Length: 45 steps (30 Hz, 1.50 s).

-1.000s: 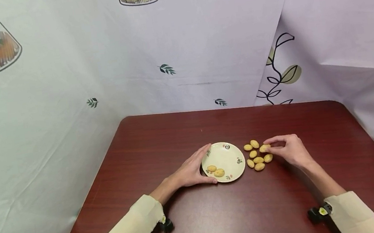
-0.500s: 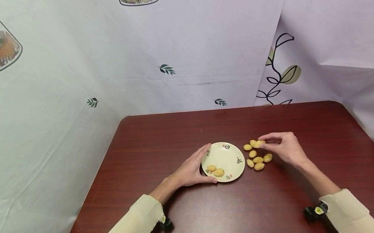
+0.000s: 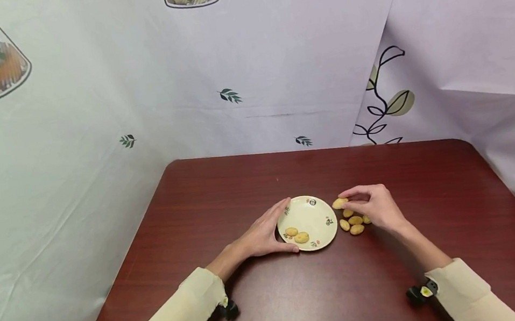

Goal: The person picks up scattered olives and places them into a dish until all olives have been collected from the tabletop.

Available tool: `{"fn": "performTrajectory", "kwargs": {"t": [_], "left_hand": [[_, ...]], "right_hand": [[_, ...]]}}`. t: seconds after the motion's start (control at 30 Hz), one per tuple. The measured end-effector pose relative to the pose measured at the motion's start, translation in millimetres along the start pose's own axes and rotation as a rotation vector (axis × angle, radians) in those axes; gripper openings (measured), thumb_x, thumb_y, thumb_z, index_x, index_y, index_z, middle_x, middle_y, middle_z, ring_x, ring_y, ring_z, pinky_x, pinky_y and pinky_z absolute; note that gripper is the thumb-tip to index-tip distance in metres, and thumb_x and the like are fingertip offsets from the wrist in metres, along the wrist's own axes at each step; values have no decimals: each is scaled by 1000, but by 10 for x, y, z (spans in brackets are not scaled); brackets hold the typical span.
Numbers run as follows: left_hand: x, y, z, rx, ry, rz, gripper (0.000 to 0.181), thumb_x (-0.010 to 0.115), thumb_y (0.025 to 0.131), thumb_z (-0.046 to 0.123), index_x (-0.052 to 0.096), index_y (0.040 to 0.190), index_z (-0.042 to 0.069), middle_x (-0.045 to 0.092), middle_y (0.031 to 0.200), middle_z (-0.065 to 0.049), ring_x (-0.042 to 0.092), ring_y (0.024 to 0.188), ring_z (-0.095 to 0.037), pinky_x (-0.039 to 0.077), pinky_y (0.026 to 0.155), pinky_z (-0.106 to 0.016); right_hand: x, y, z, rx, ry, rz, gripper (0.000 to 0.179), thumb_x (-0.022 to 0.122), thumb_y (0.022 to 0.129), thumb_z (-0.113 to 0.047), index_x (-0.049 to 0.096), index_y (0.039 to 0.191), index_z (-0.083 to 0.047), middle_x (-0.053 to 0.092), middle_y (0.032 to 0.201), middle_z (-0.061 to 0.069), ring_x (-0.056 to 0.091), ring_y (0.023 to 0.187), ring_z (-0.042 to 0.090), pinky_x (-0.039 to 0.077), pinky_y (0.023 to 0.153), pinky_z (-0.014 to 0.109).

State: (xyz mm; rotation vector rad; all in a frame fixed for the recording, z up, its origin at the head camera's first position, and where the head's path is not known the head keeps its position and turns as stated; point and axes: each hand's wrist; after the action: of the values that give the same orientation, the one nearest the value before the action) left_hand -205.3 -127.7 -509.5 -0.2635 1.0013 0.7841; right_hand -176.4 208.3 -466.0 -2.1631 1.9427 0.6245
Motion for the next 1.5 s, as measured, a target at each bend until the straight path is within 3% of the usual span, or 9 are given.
{"fn": "performTrajectory", "kwargs": {"t": [0.13, 0.27, 0.5, 0.9, 1.5], "left_hand": [[0, -6, -3, -14, -4, -10, 129, 93, 79, 53, 16, 170, 5, 25, 174, -12, 25, 159, -24, 29, 126, -47], [2, -9, -9, -17, -7, -11, 129, 93, 79, 54, 16, 170, 5, 24, 174, -13, 26, 159, -24, 29, 126, -47], [4, 0, -19, -14, -10, -9, 128, 92, 79, 53, 16, 170, 5, 24, 174, -12, 26, 159, -25, 29, 126, -47], [4, -8, -21, -23, -14, -22, 128, 91, 81, 55, 13, 171, 8, 22, 175, -9, 25, 159, -24, 29, 126, -47], [8, 3, -21, -15, -7, -10, 128, 92, 80, 53, 14, 171, 8, 24, 175, -9, 25, 159, -22, 32, 124, -47]], "right_hand": [[95, 18, -15, -6, 13, -11, 23, 88, 88, -7, 82, 110, 0, 79, 103, 16, 78, 86, 15, 63, 74, 32], [198, 30, -23, -8, 62, -35, 23, 87, 87, -5, 82, 109, 1, 79, 105, 18, 78, 87, 12, 62, 74, 26], [394, 52, -48, -23, 86, -69, 21, 87, 85, 1, 82, 106, 2, 80, 99, 16, 78, 90, 14, 59, 72, 20], [669, 96, -61, -48, 130, -153, 18, 86, 86, 1, 81, 103, 5, 79, 98, 18, 78, 96, 33, 58, 76, 19], [943, 146, -78, -55, 81, -135, 13, 88, 83, 2, 82, 94, 1, 80, 92, 12, 79, 88, 25, 58, 71, 20]]}}
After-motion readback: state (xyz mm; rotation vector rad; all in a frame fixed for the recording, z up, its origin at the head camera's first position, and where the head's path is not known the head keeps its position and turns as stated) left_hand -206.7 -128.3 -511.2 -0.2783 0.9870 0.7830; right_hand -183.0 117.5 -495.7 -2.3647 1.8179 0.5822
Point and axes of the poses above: each hand's wrist, its own y-axis towards the middle knuckle, its own x-axis out of the palm, z = x × y
